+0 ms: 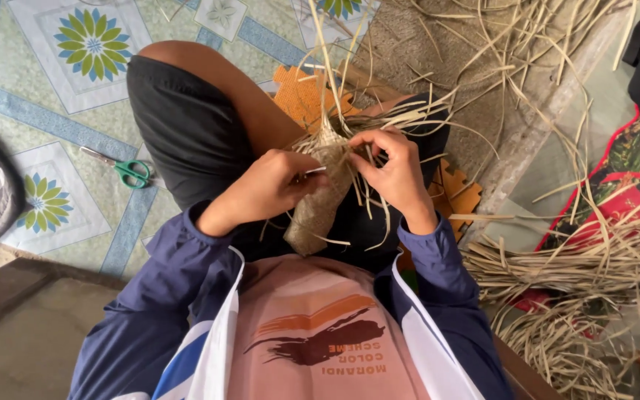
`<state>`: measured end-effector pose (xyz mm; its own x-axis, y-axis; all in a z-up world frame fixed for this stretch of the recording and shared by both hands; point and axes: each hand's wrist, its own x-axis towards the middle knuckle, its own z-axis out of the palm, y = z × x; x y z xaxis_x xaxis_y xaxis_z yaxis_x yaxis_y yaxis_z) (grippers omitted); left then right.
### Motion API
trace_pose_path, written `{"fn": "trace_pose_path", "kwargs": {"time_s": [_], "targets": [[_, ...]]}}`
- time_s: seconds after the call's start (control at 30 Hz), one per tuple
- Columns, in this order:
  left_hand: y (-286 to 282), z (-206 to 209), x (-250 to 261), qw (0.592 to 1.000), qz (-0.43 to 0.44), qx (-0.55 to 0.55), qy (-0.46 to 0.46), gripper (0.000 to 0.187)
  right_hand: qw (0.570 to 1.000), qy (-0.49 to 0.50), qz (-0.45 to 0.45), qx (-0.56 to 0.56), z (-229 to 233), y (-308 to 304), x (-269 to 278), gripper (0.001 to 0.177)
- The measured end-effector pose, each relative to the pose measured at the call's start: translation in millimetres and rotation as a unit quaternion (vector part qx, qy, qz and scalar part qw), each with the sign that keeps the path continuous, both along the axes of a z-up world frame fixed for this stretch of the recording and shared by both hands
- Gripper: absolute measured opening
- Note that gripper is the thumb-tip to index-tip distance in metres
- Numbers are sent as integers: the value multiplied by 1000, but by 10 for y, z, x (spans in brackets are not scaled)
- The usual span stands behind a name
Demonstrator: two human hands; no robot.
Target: Weaving dried plant fibers around a cylindrical core to create a handcrafted object.
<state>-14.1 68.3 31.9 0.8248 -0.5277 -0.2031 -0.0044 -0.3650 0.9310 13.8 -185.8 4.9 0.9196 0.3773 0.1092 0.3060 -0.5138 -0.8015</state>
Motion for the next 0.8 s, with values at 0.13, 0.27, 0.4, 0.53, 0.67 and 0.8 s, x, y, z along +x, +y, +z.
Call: {"fn": "trace_pose_path", "kwargs": {"time_s": [0.13, 0.27, 0.4, 0.53, 0.67, 0.8], "targets": [[21, 461, 73, 980, -37, -194, 16, 22, 998, 46, -22, 23, 59, 66, -42, 10], [117, 490, -17, 916, -114, -382, 57, 68, 987, 150, -45, 35, 35, -24, 14, 10], [-14, 560, -56, 976, 27, -193, -99, 39, 981, 193, -27, 16, 58, -110, 81, 22], [-395, 36, -239, 935, 132, 128, -304, 18, 989, 147, -16, -31, 282, -68, 7, 24], [-586, -40, -305, 909, 155, 140, -361, 19, 986, 159, -43, -39, 356, -230, -128, 29], [-641, -61, -293, 902, 170, 99, -384, 20, 982, 176, -58, -31, 428, -236, -167, 33]]}}
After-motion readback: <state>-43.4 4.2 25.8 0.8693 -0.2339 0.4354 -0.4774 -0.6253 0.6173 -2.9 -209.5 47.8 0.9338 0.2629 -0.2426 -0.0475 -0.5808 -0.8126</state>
